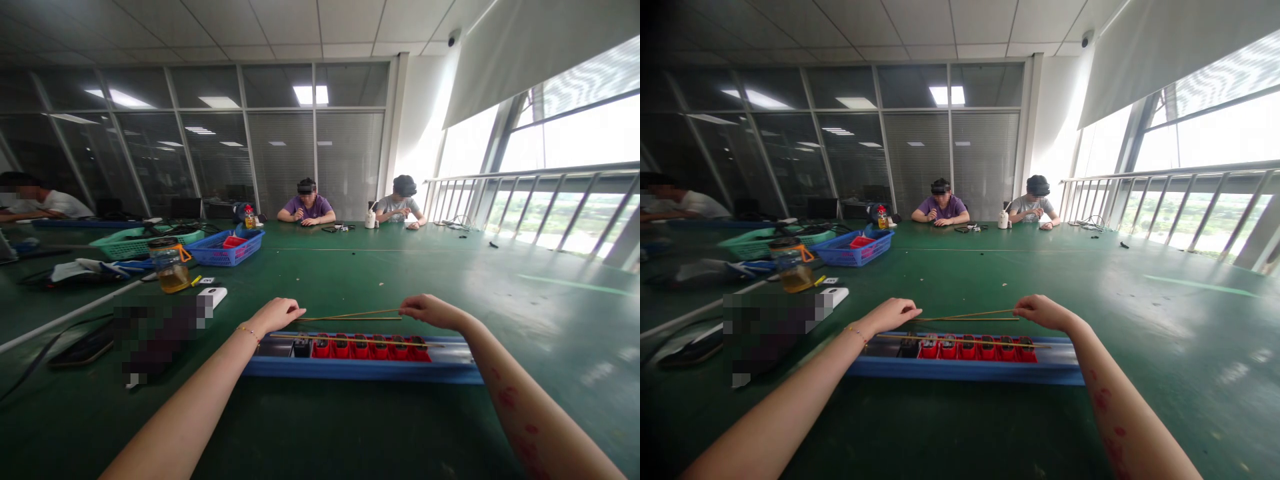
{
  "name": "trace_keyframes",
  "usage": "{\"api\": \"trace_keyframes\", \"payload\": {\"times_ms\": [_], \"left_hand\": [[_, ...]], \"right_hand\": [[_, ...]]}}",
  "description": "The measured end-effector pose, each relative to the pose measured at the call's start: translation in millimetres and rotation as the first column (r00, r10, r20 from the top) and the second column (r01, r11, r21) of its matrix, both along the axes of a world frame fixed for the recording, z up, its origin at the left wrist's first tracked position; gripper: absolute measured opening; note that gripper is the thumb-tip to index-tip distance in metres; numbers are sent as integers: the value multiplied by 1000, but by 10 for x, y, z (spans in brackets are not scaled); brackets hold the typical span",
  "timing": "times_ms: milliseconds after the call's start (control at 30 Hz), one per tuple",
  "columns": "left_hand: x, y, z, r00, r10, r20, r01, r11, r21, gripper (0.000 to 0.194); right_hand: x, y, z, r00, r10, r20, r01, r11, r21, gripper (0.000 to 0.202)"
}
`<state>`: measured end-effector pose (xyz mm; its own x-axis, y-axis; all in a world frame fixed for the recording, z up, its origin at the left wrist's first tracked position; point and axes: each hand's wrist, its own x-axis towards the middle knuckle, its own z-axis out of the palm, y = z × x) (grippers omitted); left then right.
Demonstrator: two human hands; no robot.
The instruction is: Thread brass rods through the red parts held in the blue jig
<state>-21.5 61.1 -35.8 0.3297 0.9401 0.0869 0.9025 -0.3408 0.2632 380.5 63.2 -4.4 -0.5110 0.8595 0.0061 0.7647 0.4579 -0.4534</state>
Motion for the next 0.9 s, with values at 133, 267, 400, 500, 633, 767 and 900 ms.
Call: {"api": "trace_keyframes", "payload": {"times_ms": [133, 267, 400, 500, 633, 767, 900], "left_hand": [[-30, 42, -49, 999, -48, 2, 48, 998, -27, 28], [-54, 77, -86, 999, -39, -13, 39, 999, -5, 19], [-54, 77, -91, 999, -42, -25, 42, 999, 8, 17], [-49, 74, -91, 999, -41, -34, 42, 999, 15, 16], [-46, 76, -92, 998, -42, -45, 43, 999, 23, 14], [-39, 69, -80, 998, -42, -56, 44, 999, 28, 13], [-30, 61, -62, 996, -53, -68, 55, 998, 26, 13]], "right_hand": [[-76, 41, -155, 999, 24, 35, -22, 998, -54, 32], [-116, 39, -220, 999, 44, -17, -45, 997, -62, 36], [-126, 44, -213, 999, 39, -6, -39, 999, 5, 33], [-109, 22, -106, 1000, 31, 5, -31, 997, 65, 30], [-52, -124, 175, 998, 42, 40, -39, 996, -78, 32], [-18, -335, 399, 988, 106, 111, -66, 947, -316, 39], [-55, -418, 425, 978, 105, 179, -16, 897, -442, 46]]}}
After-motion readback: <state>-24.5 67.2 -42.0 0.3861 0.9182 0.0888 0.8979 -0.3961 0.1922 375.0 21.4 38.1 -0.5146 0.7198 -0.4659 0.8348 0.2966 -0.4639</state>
